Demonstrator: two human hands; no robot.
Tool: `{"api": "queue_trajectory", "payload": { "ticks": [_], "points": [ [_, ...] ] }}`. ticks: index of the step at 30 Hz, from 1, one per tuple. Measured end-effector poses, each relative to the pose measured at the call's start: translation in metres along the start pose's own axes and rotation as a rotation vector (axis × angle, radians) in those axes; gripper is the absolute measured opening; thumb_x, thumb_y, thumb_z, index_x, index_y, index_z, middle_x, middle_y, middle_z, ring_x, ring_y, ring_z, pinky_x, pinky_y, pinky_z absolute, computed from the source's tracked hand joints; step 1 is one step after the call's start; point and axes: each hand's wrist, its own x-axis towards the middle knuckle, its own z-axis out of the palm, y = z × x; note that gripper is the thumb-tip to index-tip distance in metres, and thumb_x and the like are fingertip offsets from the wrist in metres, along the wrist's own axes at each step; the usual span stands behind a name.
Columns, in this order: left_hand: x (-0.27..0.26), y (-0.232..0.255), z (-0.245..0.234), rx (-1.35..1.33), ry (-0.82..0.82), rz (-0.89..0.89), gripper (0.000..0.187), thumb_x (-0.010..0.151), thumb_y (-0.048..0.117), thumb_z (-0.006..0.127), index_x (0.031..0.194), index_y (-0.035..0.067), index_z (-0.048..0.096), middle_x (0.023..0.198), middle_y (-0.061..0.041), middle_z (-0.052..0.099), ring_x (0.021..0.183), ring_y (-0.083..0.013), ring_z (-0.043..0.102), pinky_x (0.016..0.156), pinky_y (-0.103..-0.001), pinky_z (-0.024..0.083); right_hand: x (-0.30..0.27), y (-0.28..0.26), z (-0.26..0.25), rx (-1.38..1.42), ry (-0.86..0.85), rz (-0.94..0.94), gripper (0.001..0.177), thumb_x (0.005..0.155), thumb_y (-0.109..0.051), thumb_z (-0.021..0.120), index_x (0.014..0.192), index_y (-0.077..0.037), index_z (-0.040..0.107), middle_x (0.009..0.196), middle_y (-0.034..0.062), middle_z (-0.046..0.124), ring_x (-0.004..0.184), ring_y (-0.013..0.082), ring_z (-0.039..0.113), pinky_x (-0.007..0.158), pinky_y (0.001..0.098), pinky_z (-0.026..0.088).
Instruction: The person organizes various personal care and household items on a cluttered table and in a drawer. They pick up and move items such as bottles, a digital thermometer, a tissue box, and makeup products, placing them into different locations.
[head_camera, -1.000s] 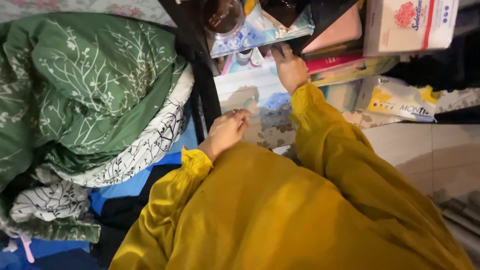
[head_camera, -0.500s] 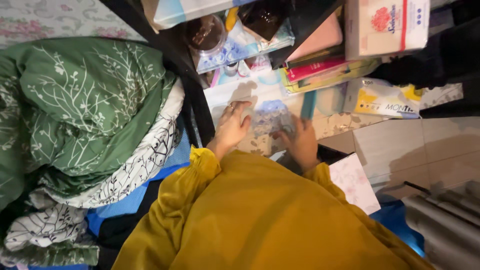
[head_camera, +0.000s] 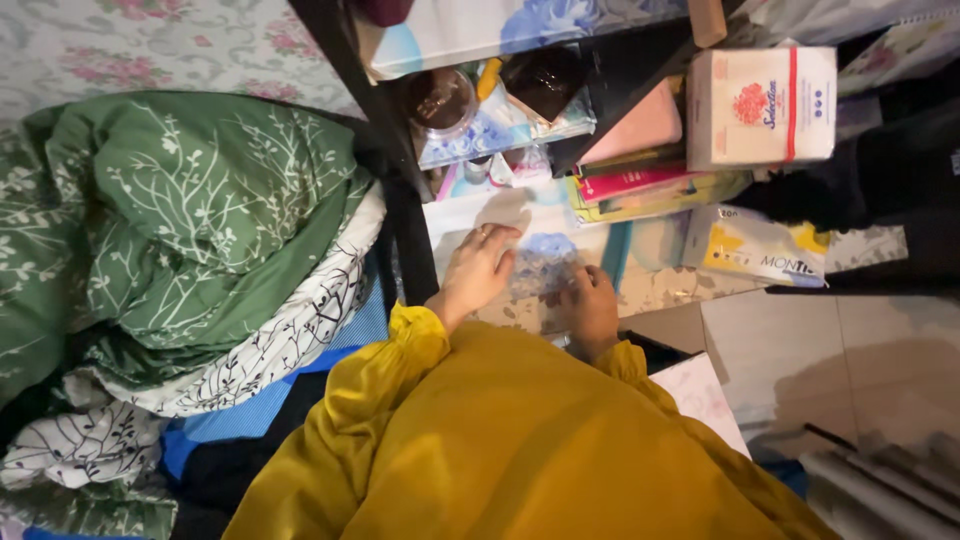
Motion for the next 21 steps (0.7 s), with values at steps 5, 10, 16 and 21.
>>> {"api": "queue_trajectory", "payload": {
  "ticks": [5, 10, 16, 21],
  "points": [
    [0.038, 0.033, -0.03, 0.093, 0.203, 0.257, 0.023, 0.089, 0.006, 0.064, 0.112, 0.01, 0.066, 0.116, -0.012, 0.066, 0.11, -0.0355, 0.064, 0.091, -0.045, 0.051, 0.016, -0.025, -0.016, 0.047, 0.078, -0.073, 0.04, 0.083, -0.008, 0.078, 0.122, -0.007, 0.066, 0.11, 0.0186, 0.068, 0.086, 0.0336, 0.068, 0.071, 0.04, 0.057],
    [0.061, 0.056, -0.061, -0.002, 0.378, 0.21, 0.021, 0.09, 0.003, 0.064, 0.111, 0.007, 0.065, 0.114, -0.013, 0.067, 0.105, -0.0363, 0.065, 0.092, -0.044, 0.052, 0.056, -0.093, -0.052, 0.244, 0.141, -0.177, 0.039, 0.085, -0.012, 0.084, 0.12, -0.005, 0.066, 0.11, 0.0132, 0.068, 0.086, 0.0278, 0.069, 0.072, 0.0349, 0.058],
    [0.045, 0.062, -0.071, -0.032, 0.565, 0.099, 0.015, 0.093, 0.0, 0.064, 0.106, 0.007, 0.066, 0.105, -0.014, 0.068, 0.101, -0.0372, 0.066, 0.088, -0.043, 0.053, 0.147, -0.176, -0.053, 0.249, 0.196, -0.361, 0.038, 0.087, -0.013, 0.084, 0.12, -0.003, 0.069, 0.11, 0.0141, 0.069, 0.081, 0.0262, 0.071, 0.072, 0.0337, 0.059],
    [0.031, 0.055, -0.074, -0.001, 0.527, 0.081, 0.017, 0.089, -0.001, 0.063, 0.104, 0.006, 0.065, 0.102, -0.015, 0.067, 0.097, -0.0385, 0.064, 0.086, -0.044, 0.052, 0.18, -0.201, -0.045, 0.097, 0.326, -0.53, 0.036, 0.09, -0.014, 0.081, 0.121, -0.001, 0.069, 0.115, 0.0157, 0.067, 0.097, 0.0335, 0.071, 0.082, 0.039, 0.06]
  ]
}}
